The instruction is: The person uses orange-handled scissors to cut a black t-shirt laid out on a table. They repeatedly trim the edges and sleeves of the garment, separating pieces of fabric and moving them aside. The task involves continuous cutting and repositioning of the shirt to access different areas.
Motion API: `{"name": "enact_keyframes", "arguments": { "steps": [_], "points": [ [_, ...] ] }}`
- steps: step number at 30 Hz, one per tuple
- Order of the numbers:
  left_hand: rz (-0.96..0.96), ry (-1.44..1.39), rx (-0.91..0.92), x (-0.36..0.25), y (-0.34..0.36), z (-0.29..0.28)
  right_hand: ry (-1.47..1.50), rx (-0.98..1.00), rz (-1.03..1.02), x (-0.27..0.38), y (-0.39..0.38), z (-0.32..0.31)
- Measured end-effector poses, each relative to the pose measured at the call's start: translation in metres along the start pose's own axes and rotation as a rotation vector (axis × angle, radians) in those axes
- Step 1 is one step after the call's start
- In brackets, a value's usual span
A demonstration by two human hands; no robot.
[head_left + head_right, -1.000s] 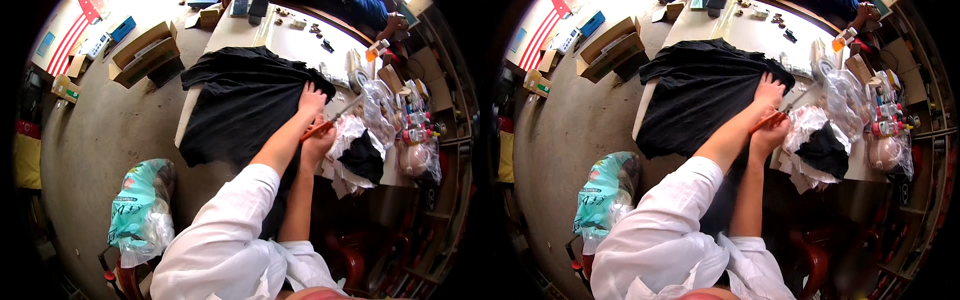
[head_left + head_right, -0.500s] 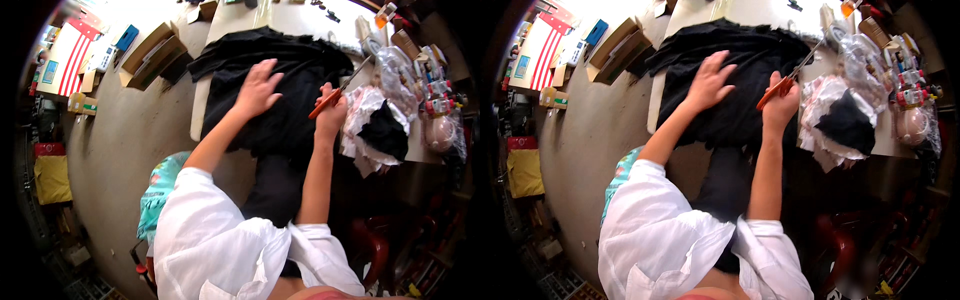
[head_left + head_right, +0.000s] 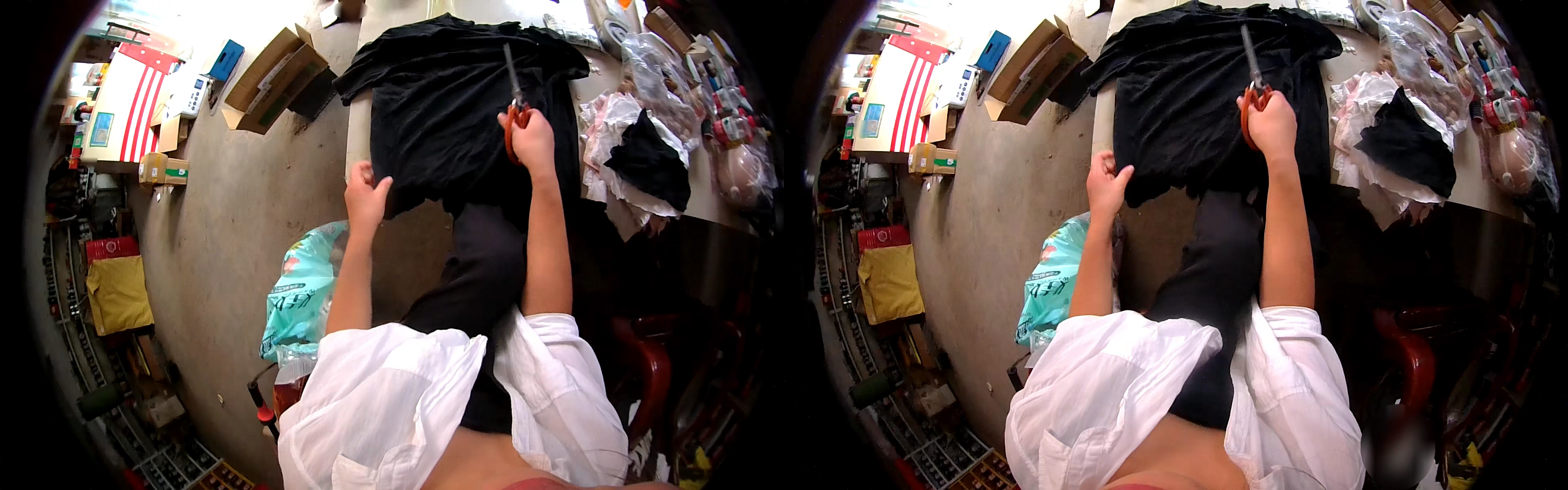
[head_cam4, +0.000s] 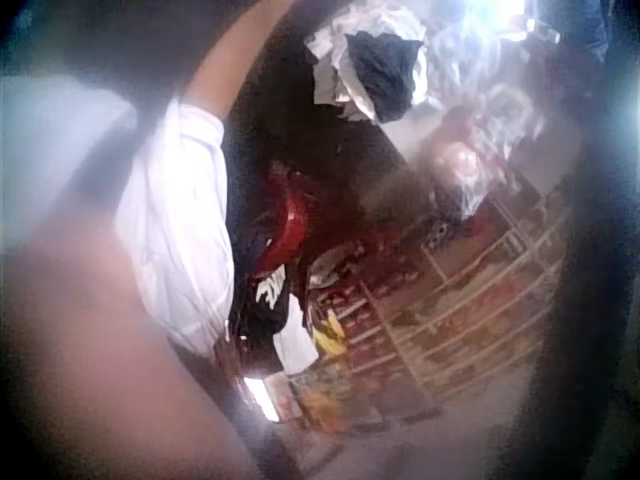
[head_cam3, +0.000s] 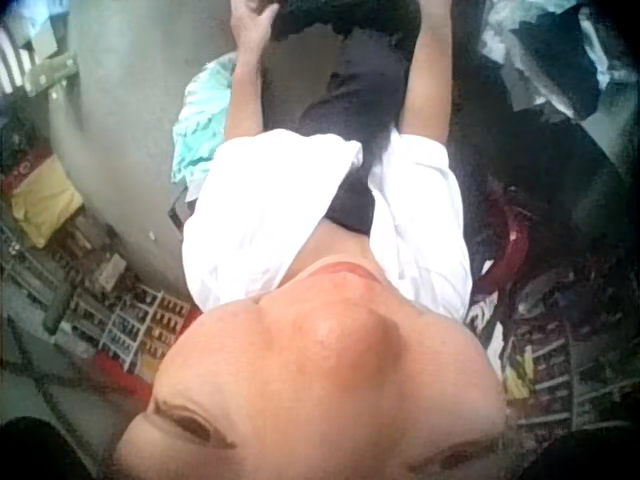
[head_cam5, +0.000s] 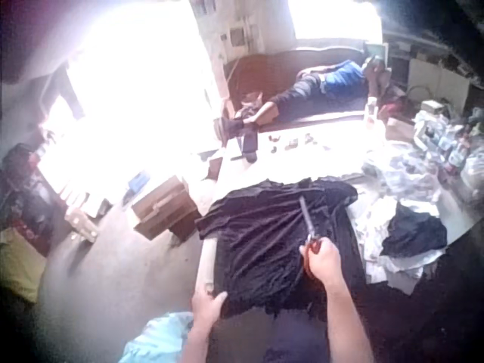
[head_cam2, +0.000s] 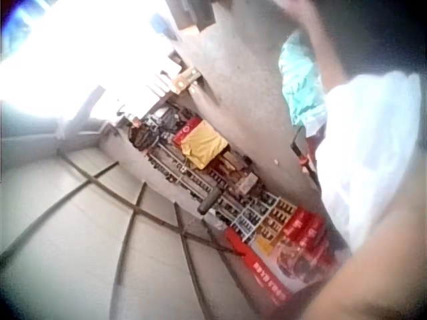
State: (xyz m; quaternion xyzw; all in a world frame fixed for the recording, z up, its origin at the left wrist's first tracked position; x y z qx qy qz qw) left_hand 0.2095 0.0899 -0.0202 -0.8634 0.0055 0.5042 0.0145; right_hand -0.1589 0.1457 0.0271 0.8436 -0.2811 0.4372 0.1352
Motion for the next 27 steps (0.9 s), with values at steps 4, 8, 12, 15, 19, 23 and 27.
{"name": "enact_keyframes", "arguments": {
  "steps": [4, 8, 12, 15, 19, 23, 27],
  "points": [
    [-0.151, 0.181, 0.708, -0.006, -0.044, 0.034, -0.140, 0.010, 0.048, -0.014, 0.005, -0.003],
    [0.001, 0.774, 0.644, -0.043, -0.003, 0.027, -0.151, -0.019, 0.089, -0.030, 0.007, -0.014],
    [0.465, 0.410, 0.089, -0.142, 0.093, 0.029, -0.135, 0.001, 0.042, -0.015, -0.002, -0.012],
    [0.660, 0.497, -0.031, -0.167, 0.162, 0.070, -0.153, 0.022, -0.045, 0.001, -0.009, -0.006],
    [0.729, 0.705, -0.062, -0.186, 0.222, 0.140, -0.161, 0.088, 0.031, 0.001, -0.007, -0.011],
    [0.590, 0.773, 0.108, -0.166, 0.265, 0.186, -0.172, 0.114, 0.024, 0.010, -0.004, -0.011],
    [0.435, 0.796, 0.108, -0.183, 0.292, 0.184, -0.159, 0.057, -0.040, 0.016, -0.007, -0.008]
  ]
}}
Point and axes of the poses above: each hand's wrist, its own y-axis towards the middle knuckle, its own z-axis out of the palm, x = y × z, the point moved 10 cm from there along y, towards the middle knuckle, and after that the axes turned 3 degrees about -z, right-handed, at the moved point
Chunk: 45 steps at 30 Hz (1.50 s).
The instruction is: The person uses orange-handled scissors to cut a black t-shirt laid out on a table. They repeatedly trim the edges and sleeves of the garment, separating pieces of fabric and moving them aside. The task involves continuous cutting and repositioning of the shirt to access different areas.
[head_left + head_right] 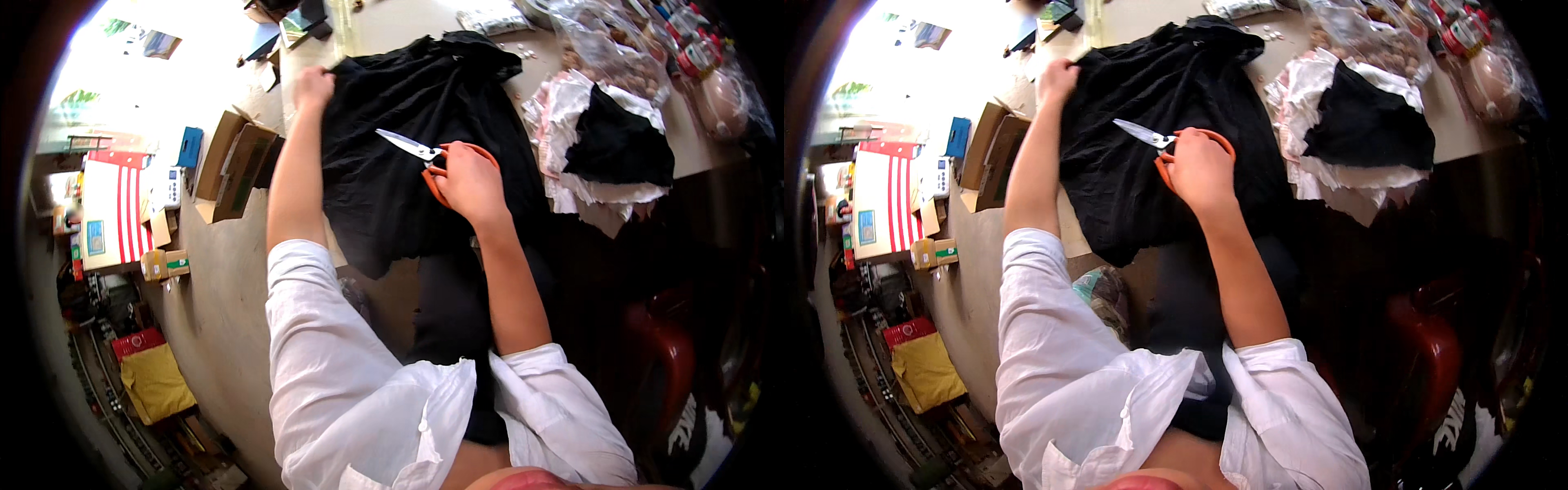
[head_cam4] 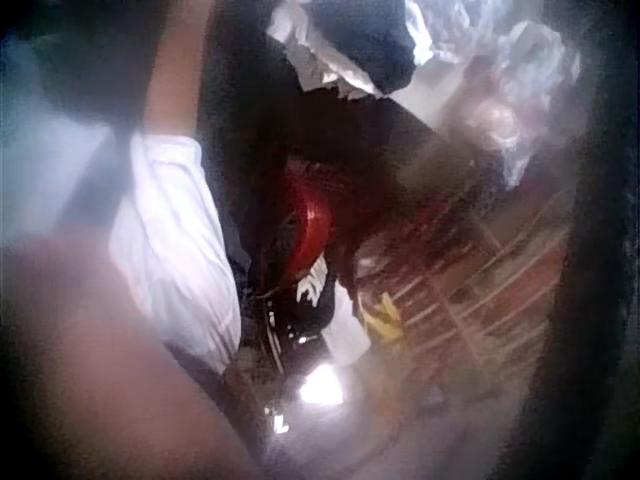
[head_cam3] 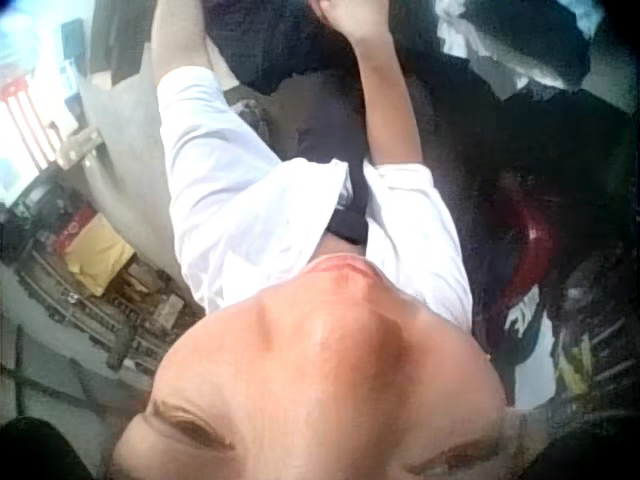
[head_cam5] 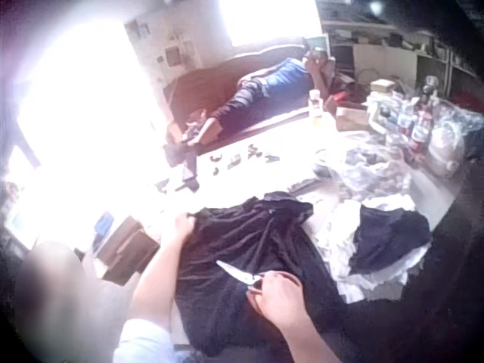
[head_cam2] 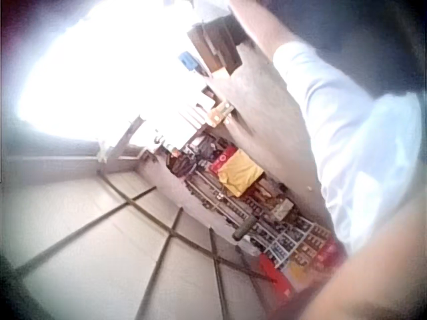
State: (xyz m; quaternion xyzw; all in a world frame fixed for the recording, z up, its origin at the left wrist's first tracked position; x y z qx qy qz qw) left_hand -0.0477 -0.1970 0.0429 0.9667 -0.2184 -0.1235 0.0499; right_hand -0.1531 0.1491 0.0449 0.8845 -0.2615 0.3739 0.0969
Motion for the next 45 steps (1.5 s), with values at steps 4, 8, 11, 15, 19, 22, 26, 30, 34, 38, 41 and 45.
{"name": "enact_keyframes", "arguments": {
  "steps": [4, 8, 11, 15, 19, 22, 26, 30, 34, 38, 41, 45],
  "points": [
    [-0.107, 0.037, -0.318, 0.013, 0.035, -0.051, 0.000, 0.036, 0.032, -0.007, -0.001, 0.008],
    [-0.300, 0.015, -0.249, 0.002, 0.051, -0.073, 0.006, 0.014, 0.017, -0.012, -0.002, 0.003],
    [-0.400, -0.001, -0.296, 0.014, 0.063, -0.085, 0.009, 0.058, 0.042, -0.011, -0.003, 0.004],
    [-0.428, -0.570, -0.061, 0.043, 0.081, -0.012, 0.023, 0.112, 0.043, -0.009, 0.000, 0.008],
    [0.116, -0.306, -0.125, 0.024, -0.020, -0.030, 0.028, 0.001, -0.058, -0.003, 0.001, 0.002],
    [0.334, -0.212, -0.270, 0.019, -0.157, -0.066, -0.002, 0.010, -0.042, -0.009, 0.002, -0.001],
    [-0.162, -0.182, -0.211, 0.093, -0.309, -0.043, -0.074, 0.001, -0.036, -0.015, 0.002, -0.005],
    [-0.592, -0.860, -0.059, 0.129, -0.412, -0.008, -0.070, -0.016, -0.055, -0.012, -0.009, -0.003],
    [-0.741, -1.342, -0.176, 0.128, -0.431, 0.005, -0.099, -0.128, -0.119, -0.017, -0.015, 0.002],
    [-0.667, -1.344, -0.271, 0.110, -0.414, 0.001, -0.374, -0.260, -0.084, -0.011, -0.033, -0.016],
    [-0.666, -1.177, -0.293, 0.109, -0.425, 0.007, -0.409, -0.264, -0.091, -0.019, -0.036, -0.009],
    [-0.590, -1.160, -0.258, 0.078, -0.435, -0.004, -0.253, -0.230, -0.106, -0.057, -0.023, -0.013]
  ]
}}
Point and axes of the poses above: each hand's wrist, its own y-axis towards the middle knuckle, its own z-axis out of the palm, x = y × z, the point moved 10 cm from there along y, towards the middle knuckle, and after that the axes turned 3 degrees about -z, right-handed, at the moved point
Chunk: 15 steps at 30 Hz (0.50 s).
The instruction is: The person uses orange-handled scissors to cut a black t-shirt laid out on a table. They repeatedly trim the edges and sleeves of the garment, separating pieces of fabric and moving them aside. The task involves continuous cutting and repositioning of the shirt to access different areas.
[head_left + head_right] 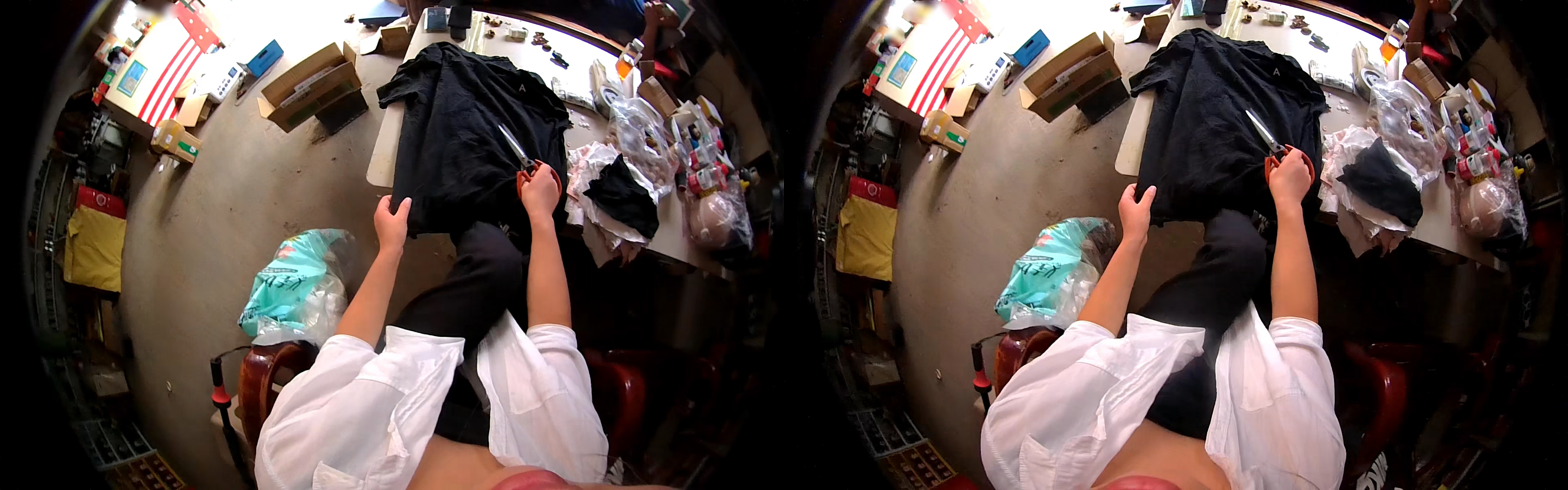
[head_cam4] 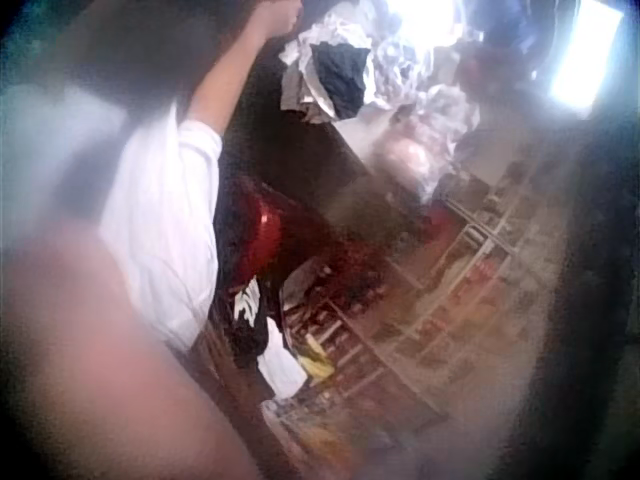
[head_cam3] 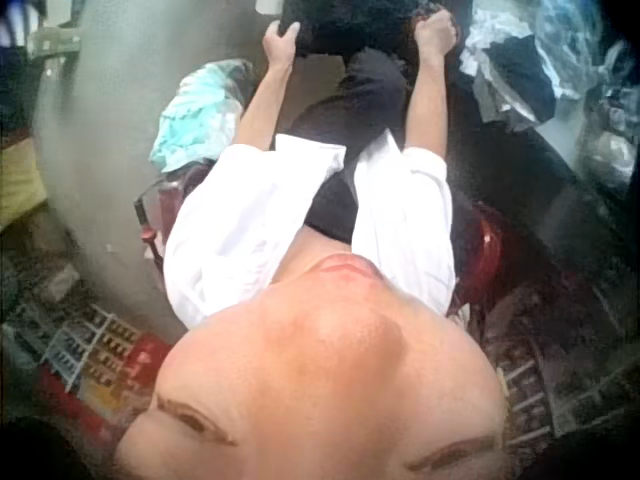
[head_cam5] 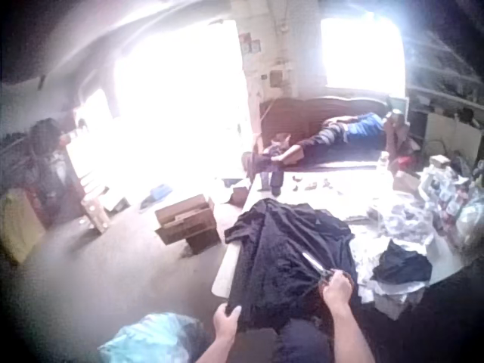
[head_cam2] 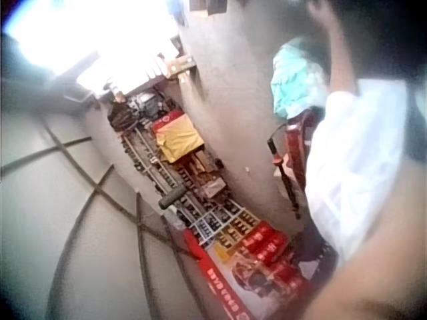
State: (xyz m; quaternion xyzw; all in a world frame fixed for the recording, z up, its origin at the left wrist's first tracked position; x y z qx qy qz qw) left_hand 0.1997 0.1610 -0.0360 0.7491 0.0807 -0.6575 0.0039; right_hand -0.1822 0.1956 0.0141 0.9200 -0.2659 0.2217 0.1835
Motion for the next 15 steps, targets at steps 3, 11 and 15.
{"name": "enact_keyframes", "arguments": {
  "steps": [3, 11, 15],
  "points": [
    [0.057, 0.032, 0.012, -0.021, -0.021, -0.008, 0.023, -0.057, 0.048, 0.005, -0.006, -0.023],
    [0.010, 0.210, 0.241, 0.011, -0.029, 0.009, -0.045, -0.176, 0.208, -0.022, -0.013, -0.037],
    [-0.114, -0.290, 0.192, -0.002, 0.046, 0.014, 0.160, -0.211, 0.116, -0.007, -0.011, -0.040]
  ]
}}
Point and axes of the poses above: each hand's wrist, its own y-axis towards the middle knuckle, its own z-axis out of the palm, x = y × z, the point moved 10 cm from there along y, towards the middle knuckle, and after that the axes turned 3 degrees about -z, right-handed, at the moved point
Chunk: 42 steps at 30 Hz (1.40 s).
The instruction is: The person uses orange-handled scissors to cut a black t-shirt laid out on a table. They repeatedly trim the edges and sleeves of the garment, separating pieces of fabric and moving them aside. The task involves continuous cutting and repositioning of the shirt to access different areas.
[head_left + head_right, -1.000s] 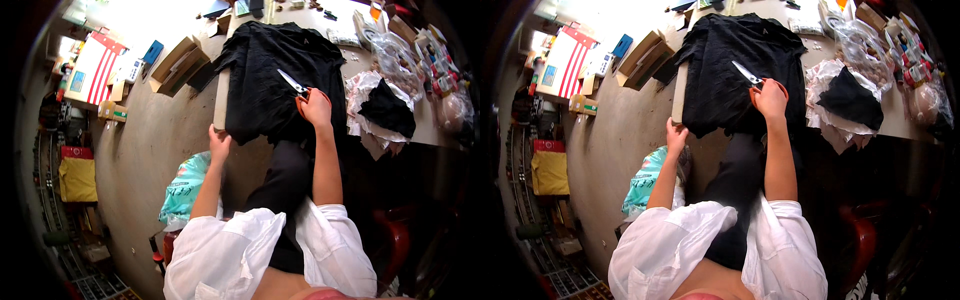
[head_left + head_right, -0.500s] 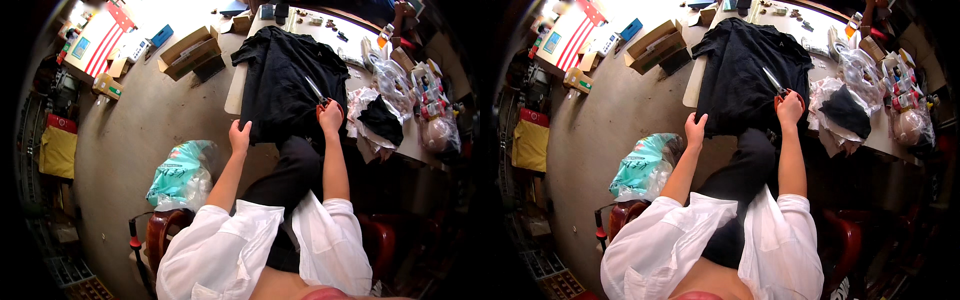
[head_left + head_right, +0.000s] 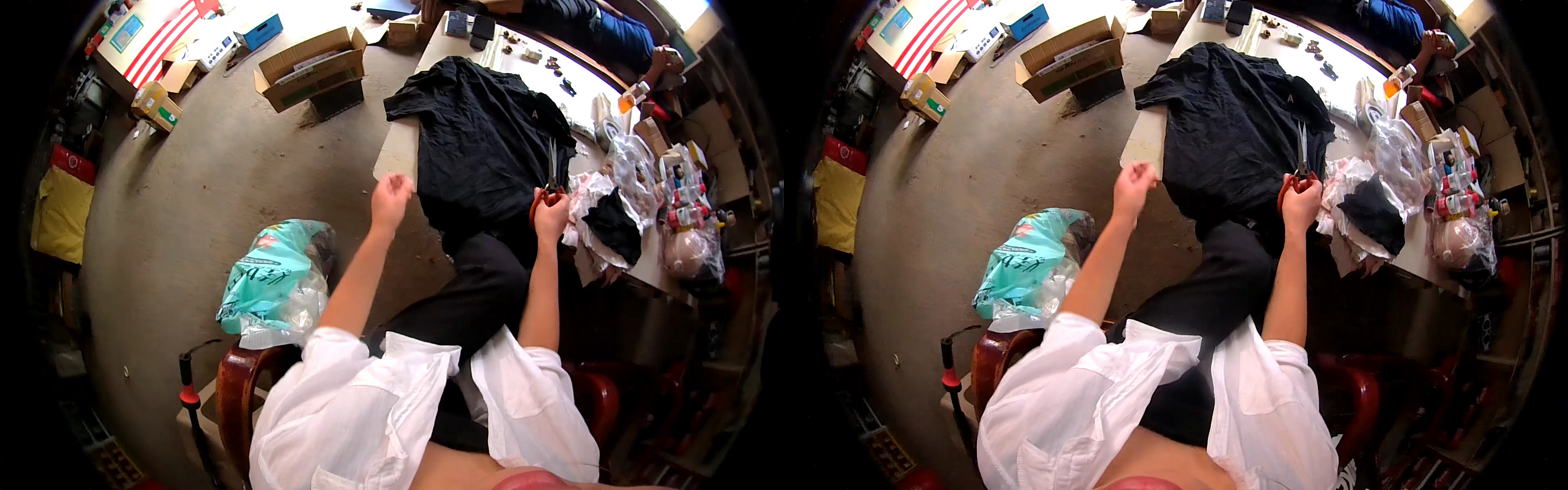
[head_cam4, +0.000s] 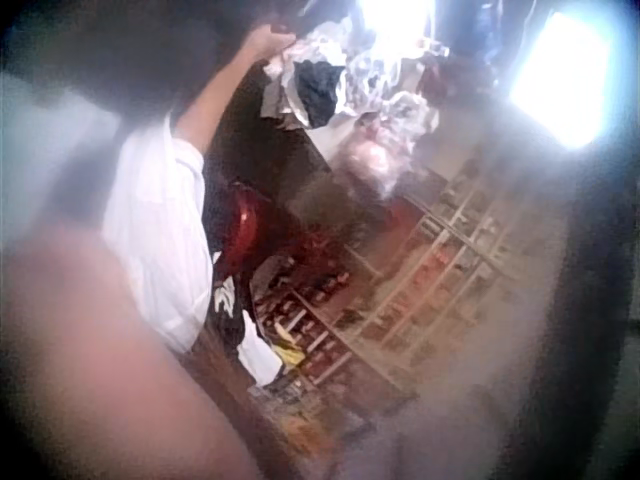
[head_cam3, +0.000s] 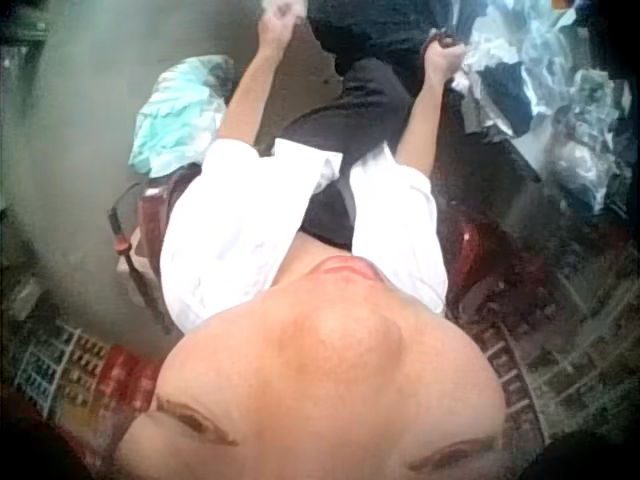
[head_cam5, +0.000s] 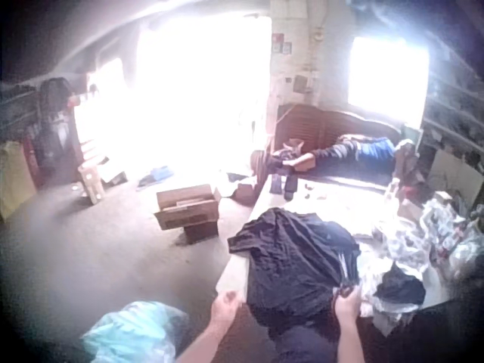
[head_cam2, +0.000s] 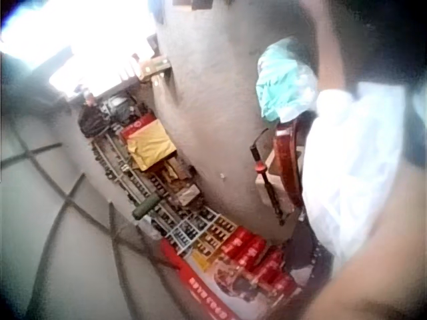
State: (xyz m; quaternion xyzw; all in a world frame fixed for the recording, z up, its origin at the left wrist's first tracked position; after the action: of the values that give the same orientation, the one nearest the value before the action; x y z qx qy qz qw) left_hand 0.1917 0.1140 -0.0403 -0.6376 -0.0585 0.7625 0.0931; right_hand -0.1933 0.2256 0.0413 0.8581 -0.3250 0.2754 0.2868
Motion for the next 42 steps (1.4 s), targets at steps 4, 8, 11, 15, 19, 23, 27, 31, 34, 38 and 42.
{"name": "enact_keyframes", "arguments": {
  "steps": [4, 8, 11, 15, 19, 23, 27, 31, 34, 38, 42],
  "points": [
    [0.239, 0.183, -0.395, -0.026, 0.093, -0.040, 0.582, 0.304, 0.197, 0.068, -0.004, 0.039],
    [0.046, 0.373, -0.531, -0.023, 0.177, -0.061, 1.081, 0.656, 0.420, 0.166, -0.036, 0.084],
    [-0.148, 0.209, -0.411, -0.002, 0.202, -0.057, 1.079, 0.885, 0.680, 0.203, -0.086, 0.112],
    [-0.116, -0.247, -0.308, -0.021, 0.220, -0.047, 1.185, 0.926, 0.730, 0.198, -0.134, 0.156],
    [0.083, -0.255, -0.261, -0.071, 0.215, -0.044, 0.916, 0.962, 0.531, 0.185, -0.142, 0.159],
    [-0.234, -0.577, -0.313, -0.061, 0.215, -0.031, 0.841, 0.937, 0.507, 0.170, -0.142, 0.156],
    [0.124, -0.107, -0.569, -0.126, 0.225, -0.037, 1.019, 0.780, 0.501, 0.186, -0.134, 0.130],
    [0.785, 0.438, -0.371, -0.218, 0.161, 0.109, 1.193, 0.463, 0.390, 0.166, -0.095, 0.086],
    [1.146, 0.366, -0.043, -0.212, 0.079, 0.201, 1.237, 0.239, 0.496, 0.135, -0.078, 0.057],
    [0.737, 0.727, 0.582, -0.083, 0.037, 0.274, 1.314, 0.036, 0.659, 0.092, -0.073, 0.043],
    [0.955, 0.911, 0.404, -0.062, 0.009, 0.245, 1.475, -0.029, 0.786, 0.059, -0.067, 0.052]
  ]
}}
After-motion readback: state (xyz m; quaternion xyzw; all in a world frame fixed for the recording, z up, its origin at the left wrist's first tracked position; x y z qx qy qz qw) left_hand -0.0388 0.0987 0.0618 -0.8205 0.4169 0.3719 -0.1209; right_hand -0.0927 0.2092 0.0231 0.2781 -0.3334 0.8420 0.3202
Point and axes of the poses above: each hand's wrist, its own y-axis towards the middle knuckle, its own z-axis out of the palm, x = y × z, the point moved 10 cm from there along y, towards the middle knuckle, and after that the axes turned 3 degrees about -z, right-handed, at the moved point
